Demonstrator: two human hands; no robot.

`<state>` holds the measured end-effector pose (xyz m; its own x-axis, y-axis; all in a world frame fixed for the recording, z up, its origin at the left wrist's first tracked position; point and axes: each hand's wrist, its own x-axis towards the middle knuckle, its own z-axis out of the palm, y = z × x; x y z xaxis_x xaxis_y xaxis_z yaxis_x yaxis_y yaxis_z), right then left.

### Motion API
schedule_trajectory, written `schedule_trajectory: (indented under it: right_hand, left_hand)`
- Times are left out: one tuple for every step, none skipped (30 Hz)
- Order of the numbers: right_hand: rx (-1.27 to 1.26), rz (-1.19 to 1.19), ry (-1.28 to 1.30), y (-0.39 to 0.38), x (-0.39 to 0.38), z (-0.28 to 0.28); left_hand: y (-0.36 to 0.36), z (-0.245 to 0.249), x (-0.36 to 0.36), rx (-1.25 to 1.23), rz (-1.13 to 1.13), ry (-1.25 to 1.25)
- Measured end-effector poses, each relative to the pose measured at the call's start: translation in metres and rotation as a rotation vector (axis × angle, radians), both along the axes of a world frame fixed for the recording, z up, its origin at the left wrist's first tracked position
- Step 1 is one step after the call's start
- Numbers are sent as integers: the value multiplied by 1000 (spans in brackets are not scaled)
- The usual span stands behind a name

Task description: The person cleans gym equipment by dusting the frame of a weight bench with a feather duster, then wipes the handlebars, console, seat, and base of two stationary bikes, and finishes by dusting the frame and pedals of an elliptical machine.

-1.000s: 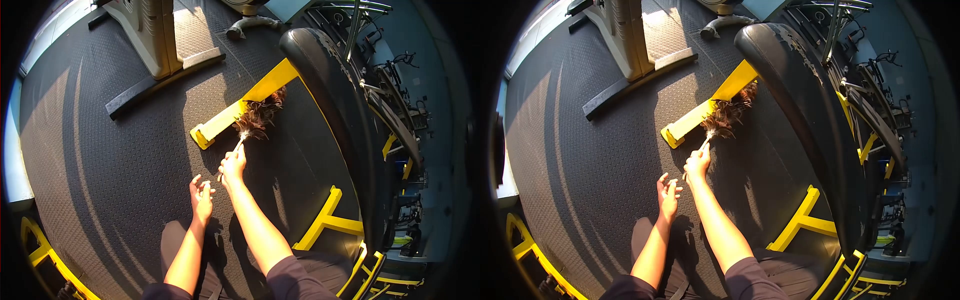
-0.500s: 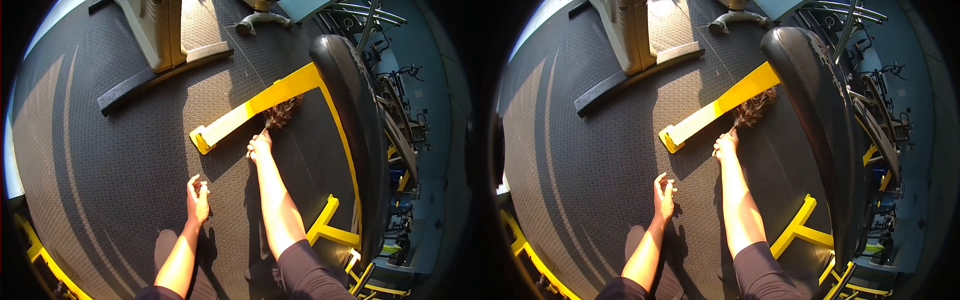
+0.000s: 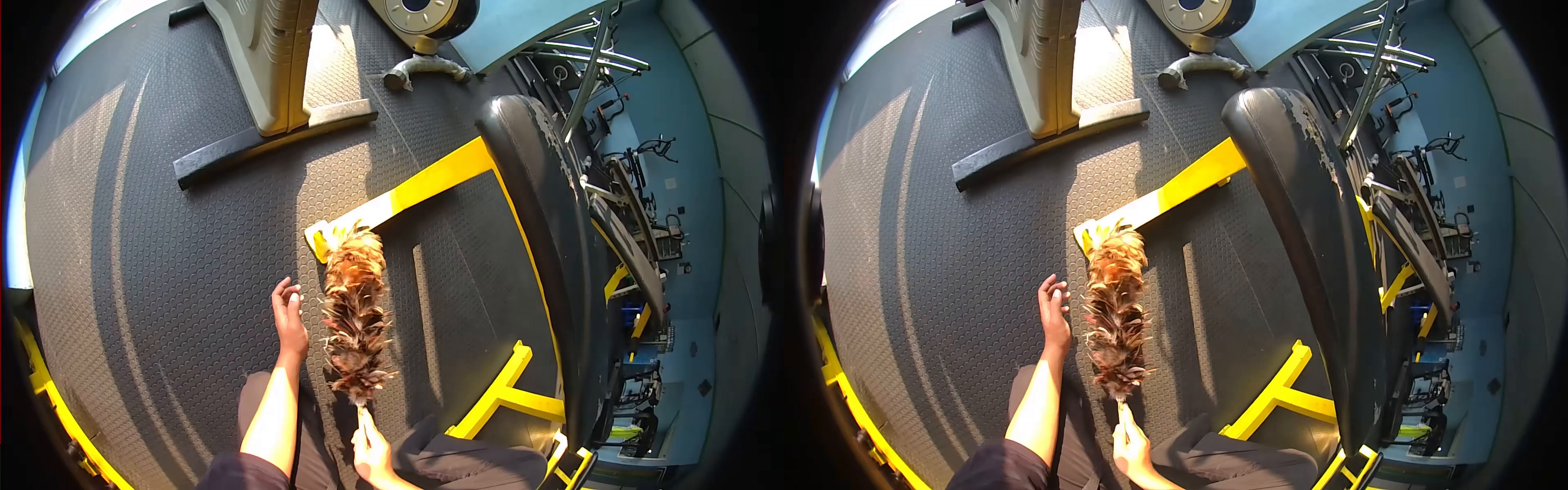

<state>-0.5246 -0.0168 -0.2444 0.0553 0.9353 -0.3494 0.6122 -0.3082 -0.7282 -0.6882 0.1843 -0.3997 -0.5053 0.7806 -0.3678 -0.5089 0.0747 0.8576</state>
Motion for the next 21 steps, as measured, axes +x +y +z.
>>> schedule_trajectory:
  right_hand:
    - [122,71,-86,3,7,8]
    - [115,88,-59,14,18,13]
    - [200,120,-59,31,25,6]
    - [139,99,-65,63,18,11]
    - [112,62,42,95,10,17]
    - [-2,-172,401,137,-24,45]
    - [40,-224,447,174,-48,55]
    - [136,-208,432,205,-67,55]
    - [192,-232,548,233,-94,63]
    - [182,-323,694,261,-120,67]
    - [234,-281,753,286,-135,58]
    - [262,-258,763,312,-149,47]
    - [247,-394,797,336,-165,33]
    - [160,-550,1039,359,-178,26]
    - [105,-445,1219,387,-159,-18]
    - [-11,-578,1154,400,-165,-29]
    - [-128,-709,1087,409,-167,-41]
    - [-138,-725,1081,409,-166,-52]
    - [-31,-500,1056,407,-161,-64]
    - [73,-274,1019,404,-154,-74]
    - [-15,-252,1105,401,-156,-58]
  left_hand:
    - [0,-1,2,35,2,7]
    - [2,-1,4,71,5,14]
    - [3,2,7,88,23,3]
    - [3,6,9,87,6,-25]
    - [1,8,12,78,-15,-53]
    - [1,6,15,133,4,-39]
    - [1,9,15,129,-8,-6]
    - [0,13,14,96,-27,28]
    - [0,14,11,64,-47,63]
    - [1,14,7,49,-59,52]
    - [2,11,3,41,-41,38]
    - [5,7,0,19,-13,20]
    - [9,2,-1,-4,10,2]
    - [10,4,-8,-45,-8,-10]
    - [13,1,-10,-56,-12,-20]
    - [14,-2,-11,-49,21,-18]
    - [15,-4,-13,-44,53,-12]
    - [15,-4,-15,-44,46,-6]
    - [15,-5,-17,-61,40,-7]
    - [16,-5,-17,-57,31,-14]
    - [16,-6,-18,-49,18,-22]
